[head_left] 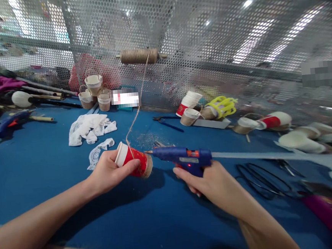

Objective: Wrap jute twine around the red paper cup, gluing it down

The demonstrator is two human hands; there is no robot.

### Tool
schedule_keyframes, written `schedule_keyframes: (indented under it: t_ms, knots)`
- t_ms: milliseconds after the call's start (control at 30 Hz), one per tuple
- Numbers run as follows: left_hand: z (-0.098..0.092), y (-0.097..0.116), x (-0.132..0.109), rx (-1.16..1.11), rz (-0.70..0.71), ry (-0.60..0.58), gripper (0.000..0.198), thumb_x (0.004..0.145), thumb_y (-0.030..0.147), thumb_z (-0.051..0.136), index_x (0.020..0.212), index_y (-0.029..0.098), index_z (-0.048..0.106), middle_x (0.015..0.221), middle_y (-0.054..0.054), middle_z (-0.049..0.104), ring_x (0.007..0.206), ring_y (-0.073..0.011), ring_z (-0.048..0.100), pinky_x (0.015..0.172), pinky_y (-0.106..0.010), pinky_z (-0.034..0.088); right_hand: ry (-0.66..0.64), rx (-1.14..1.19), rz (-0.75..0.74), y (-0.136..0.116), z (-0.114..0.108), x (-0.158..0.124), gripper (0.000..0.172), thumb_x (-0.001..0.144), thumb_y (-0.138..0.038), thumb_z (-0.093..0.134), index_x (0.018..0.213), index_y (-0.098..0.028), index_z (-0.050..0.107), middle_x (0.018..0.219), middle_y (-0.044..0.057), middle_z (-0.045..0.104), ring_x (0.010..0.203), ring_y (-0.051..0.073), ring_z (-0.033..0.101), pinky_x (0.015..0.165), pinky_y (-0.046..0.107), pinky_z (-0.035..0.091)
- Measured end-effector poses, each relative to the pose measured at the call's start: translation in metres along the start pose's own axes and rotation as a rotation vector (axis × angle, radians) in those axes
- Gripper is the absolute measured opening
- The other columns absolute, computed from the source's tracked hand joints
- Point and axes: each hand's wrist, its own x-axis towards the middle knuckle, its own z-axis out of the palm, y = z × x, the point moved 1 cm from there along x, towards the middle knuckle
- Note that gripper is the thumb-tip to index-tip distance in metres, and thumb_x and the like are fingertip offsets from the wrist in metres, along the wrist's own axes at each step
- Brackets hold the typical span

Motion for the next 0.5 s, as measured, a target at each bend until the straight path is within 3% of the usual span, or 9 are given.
schedule_keyframes:
  t_ms: [100,200,267,400,500]
  knots:
    - [-0.001,0.001,0.000,-0.021,-0.024,0.021,0.016,0.070,0.028,0.060,0.064,0.013,0.061,0.058,0.000,0.061,0.051,-0.0085,0.050,0.048,-0.017,0.041,-0.024,0.193,0.048,0.008,-0.003,0.014,0.031,0.071,-0.046,0.058,0.065,-0.016,0.057,0.043,-0.004,0.050,0.040,0.010,0.048,0.044,0.023,0.040]
    - [-0.001,0.000,0.001,-0.067,-0.106,0.055,0.017,0.067,0.030,0.062,0.063,0.013,0.061,0.055,0.001,0.059,0.049,-0.0083,0.049,0.047,-0.018,0.041,0.129,0.403,0.092,0.022,-0.009,0.037,0.030,0.066,-0.043,0.063,0.072,-0.014,0.060,0.057,-0.001,0.056,0.049,0.010,0.051,0.047,0.021,0.040]
    - [-0.001,0.000,0.002,-0.098,-0.146,0.066,0.018,0.065,0.030,0.063,0.061,0.013,0.060,0.052,0.002,0.058,0.047,-0.0081,0.048,0.046,-0.018,0.041,0.245,0.416,0.148,0.035,-0.014,0.056,0.028,0.063,-0.040,0.066,0.070,-0.014,0.059,0.061,0.001,0.058,0.050,0.009,0.050,0.047,0.021,0.040]
    - [-0.001,0.001,0.002,-0.151,-0.187,0.056,0.017,0.064,0.030,0.064,0.063,0.013,0.061,0.053,0.002,0.058,0.047,-0.0079,0.048,0.045,-0.018,0.040,0.270,0.369,0.219,0.055,-0.016,0.090,0.027,0.066,-0.037,0.065,0.058,-0.015,0.052,0.048,-0.003,0.048,0.040,0.007,0.043,0.041,0.021,0.037]
    - [0.001,0.003,0.001,-0.173,-0.218,0.027,0.018,0.064,0.030,0.065,0.065,0.013,0.062,0.055,0.001,0.060,0.048,-0.0082,0.049,0.046,-0.018,0.040,0.269,0.272,0.244,0.064,-0.012,0.109,0.025,0.071,-0.034,0.061,0.057,-0.015,0.050,0.047,-0.003,0.048,0.040,0.008,0.044,0.043,0.022,0.039]
